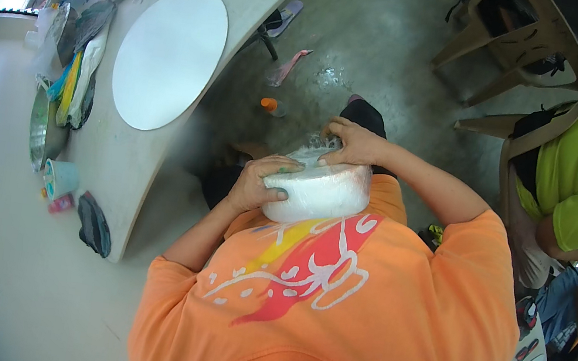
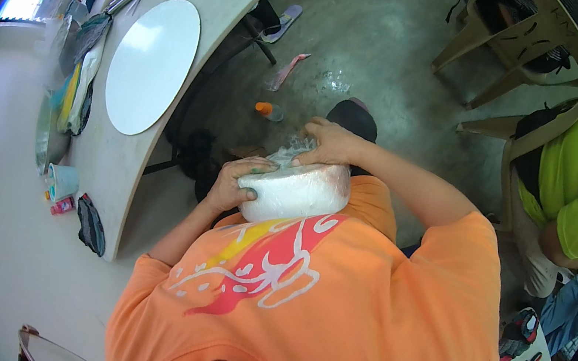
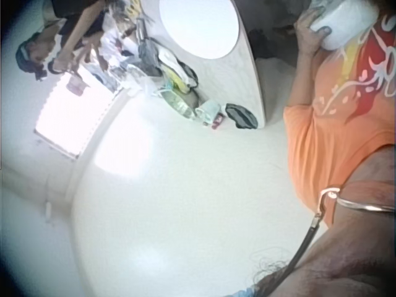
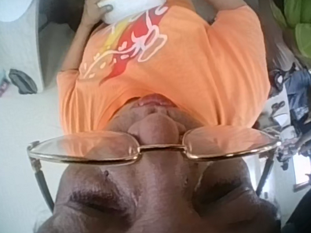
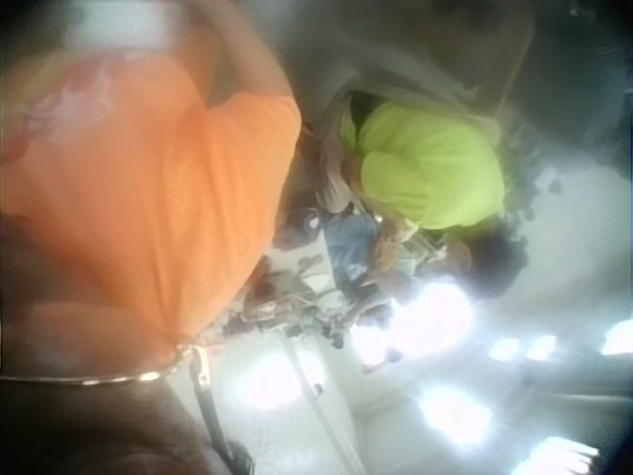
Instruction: The person wraps a round white food item with plastic wrap, smoothing and folding the edges by hand. They rotate the item to cover all sides and press the wrap to secure it.
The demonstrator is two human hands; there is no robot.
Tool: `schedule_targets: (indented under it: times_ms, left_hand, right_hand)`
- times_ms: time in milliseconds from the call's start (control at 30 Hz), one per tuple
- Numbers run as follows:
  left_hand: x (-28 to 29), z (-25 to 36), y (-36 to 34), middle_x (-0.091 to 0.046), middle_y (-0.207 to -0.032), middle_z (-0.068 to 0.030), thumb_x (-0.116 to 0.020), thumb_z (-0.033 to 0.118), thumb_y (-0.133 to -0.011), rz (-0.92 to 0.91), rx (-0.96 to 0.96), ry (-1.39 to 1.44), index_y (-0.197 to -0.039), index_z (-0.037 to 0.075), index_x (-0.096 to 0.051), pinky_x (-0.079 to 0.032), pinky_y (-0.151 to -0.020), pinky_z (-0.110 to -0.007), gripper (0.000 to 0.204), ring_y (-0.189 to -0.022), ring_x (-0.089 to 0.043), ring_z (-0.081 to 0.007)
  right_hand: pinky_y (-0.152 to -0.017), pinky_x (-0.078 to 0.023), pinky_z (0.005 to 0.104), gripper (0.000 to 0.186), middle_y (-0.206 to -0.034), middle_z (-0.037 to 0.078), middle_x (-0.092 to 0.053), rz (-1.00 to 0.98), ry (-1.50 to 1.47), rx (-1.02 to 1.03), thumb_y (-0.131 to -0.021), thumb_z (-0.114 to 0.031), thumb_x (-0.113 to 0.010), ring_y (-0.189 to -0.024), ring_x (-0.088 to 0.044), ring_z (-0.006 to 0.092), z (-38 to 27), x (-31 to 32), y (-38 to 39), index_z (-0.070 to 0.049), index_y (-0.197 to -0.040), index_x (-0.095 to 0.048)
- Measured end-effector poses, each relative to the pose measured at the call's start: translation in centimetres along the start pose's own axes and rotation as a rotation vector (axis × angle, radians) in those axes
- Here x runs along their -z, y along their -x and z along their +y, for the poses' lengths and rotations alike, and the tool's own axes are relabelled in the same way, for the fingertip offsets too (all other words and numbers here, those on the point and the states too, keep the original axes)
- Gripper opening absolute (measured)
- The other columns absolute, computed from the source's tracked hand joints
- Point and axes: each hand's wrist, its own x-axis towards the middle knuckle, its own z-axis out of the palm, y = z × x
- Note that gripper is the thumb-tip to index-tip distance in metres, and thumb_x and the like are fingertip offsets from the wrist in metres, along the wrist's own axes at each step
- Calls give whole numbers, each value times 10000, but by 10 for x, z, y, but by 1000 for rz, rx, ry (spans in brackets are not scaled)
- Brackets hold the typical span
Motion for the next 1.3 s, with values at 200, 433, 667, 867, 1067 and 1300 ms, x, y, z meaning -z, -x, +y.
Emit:
schedule_targets:
  times_ms: [200, 433, 667, 867, 1067, 1300]
  left_hand:
    - [0, 28, -5, -633, -1040, -127, -738, 307, -543, -13, -93, -56, -1001, 27, -645, -415, -913, -373, 545, -1007, -575, -298]
    - [-18, 42, -47, -639, -1015, -122, -731, 302, -544, -96, -244, 118, -992, 38, -653, -410, -916, -371, 525, -995, -577, -289]
    - [-13, 42, -71, -517, -1221, -151, -661, 312, -643, -399, -144, -4, -1106, 54, -598, -287, -1015, -401, 534, -1178, -419, -319]
    - [-3, 113, -61, -370, -1350, -186, -627, 311, -699, -286, -217, -460, -1241, 46, -478, -274, -1021, -430, 622, -1229, -357, -344]
    - [-37, 109, -60, -574, -1115, -132, -671, 246, -700, -173, -165, -430, -1188, 88, -521, -417, -880, -385, 534, -1009, -539, -299]
    - [-28, 82, -59, -597, -1057, -128, -674, 232, -674, -61, -150, -308, -1118, 64, -559, -436, -836, -380, 488, -961, -556, -300]
  right_hand:
    - [-968, -366, 376, 1005, -1242, 287, -455, -136, -107, -249, -653, -645, -605, -1178, -441, 371, -20, 13, 22, 24, -1339, -305]
    - [-966, -364, 375, 923, -1223, 302, -462, -57, 12, -430, -706, -613, -560, -1157, -463, 374, -48, 55, 84, 19, -1334, -322]
    - [-819, -470, 410, 767, -1164, 263, -521, -148, 118, -533, -811, -603, -408, -1048, -537, 371, -14, 42, 86, 8, -1275, -415]
    - [-491, -539, 419, 708, -1041, 232, -576, -345, 131, -593, -861, -571, -329, -754, -636, 353, -35, 57, 75, 20, -1235, -439]
    - [-475, -537, 411, 677, -1004, 224, -580, -296, 94, -510, -877, -547, -314, -659, -642, 337, -17, 51, 62, 10, -1243, -428]
    - [-601, -504, 369, 675, -944, 195, -623, 209, -177, -414, -857, -585, -336, -737, -631, 308, -3, 83, 93, -6, -1131, -544]
